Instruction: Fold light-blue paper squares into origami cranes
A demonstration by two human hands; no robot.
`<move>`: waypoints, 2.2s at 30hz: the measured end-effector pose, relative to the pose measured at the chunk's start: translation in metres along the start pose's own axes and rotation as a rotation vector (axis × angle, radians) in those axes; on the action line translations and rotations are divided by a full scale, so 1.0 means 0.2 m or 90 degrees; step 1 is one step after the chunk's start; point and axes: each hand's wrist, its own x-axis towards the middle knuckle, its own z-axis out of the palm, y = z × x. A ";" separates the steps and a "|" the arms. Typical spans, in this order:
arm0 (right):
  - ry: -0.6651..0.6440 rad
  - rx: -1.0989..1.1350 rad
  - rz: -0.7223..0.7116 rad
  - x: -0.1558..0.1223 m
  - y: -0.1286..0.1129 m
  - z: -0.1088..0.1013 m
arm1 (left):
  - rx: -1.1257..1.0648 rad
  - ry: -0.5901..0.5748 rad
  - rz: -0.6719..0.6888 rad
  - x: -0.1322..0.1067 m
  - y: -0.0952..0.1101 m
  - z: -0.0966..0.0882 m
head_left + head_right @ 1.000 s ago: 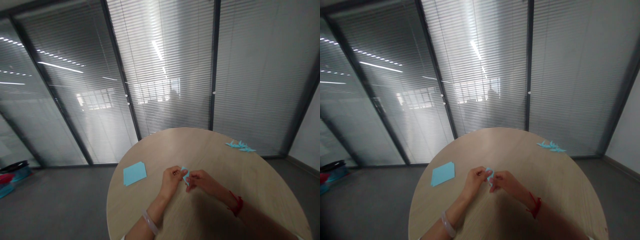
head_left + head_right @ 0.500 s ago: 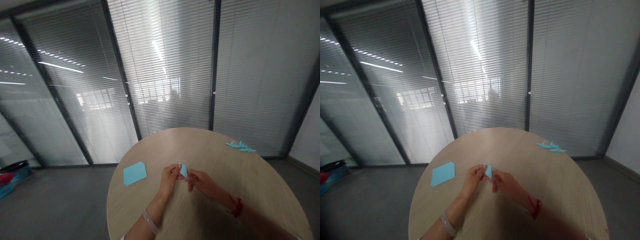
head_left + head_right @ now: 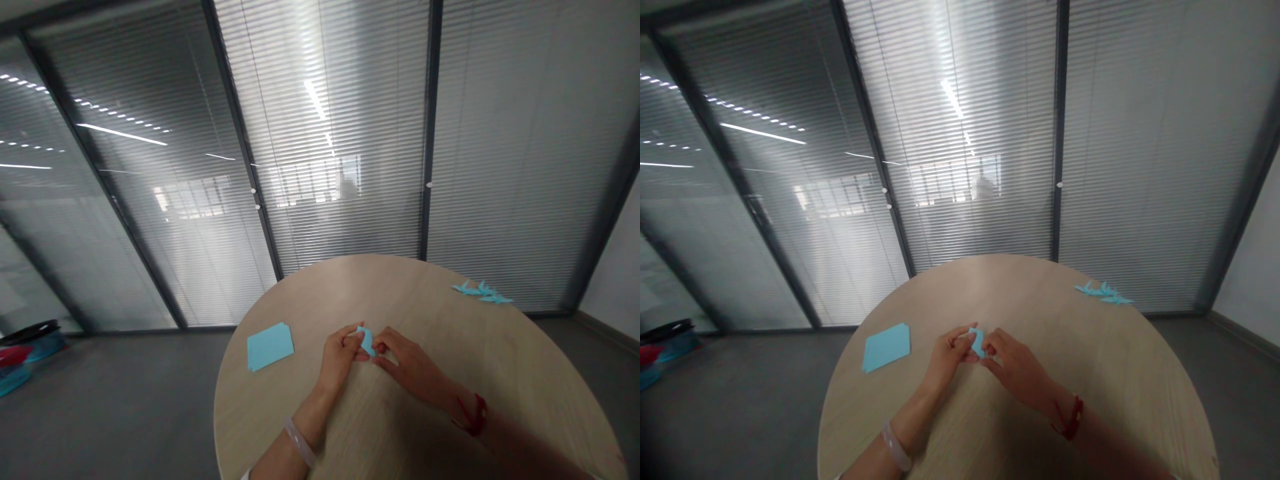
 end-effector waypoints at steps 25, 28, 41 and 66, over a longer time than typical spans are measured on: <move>0.124 0.056 0.074 0.02 0.01 -0.07 | 0.134 -0.183 -0.018 -0.01 -0.03 0.04; 0.136 0.056 0.071 0.02 0.00 -0.07 | 0.166 -0.177 -0.022 -0.02 -0.01 0.04; 0.072 0.227 0.214 0.04 -0.02 -0.06 | 0.102 -0.119 0.023 -0.03 0.01 0.03; 0.036 0.375 0.246 0.04 0.06 -0.02 | 0.158 -0.062 0.084 -0.05 0.06 0.04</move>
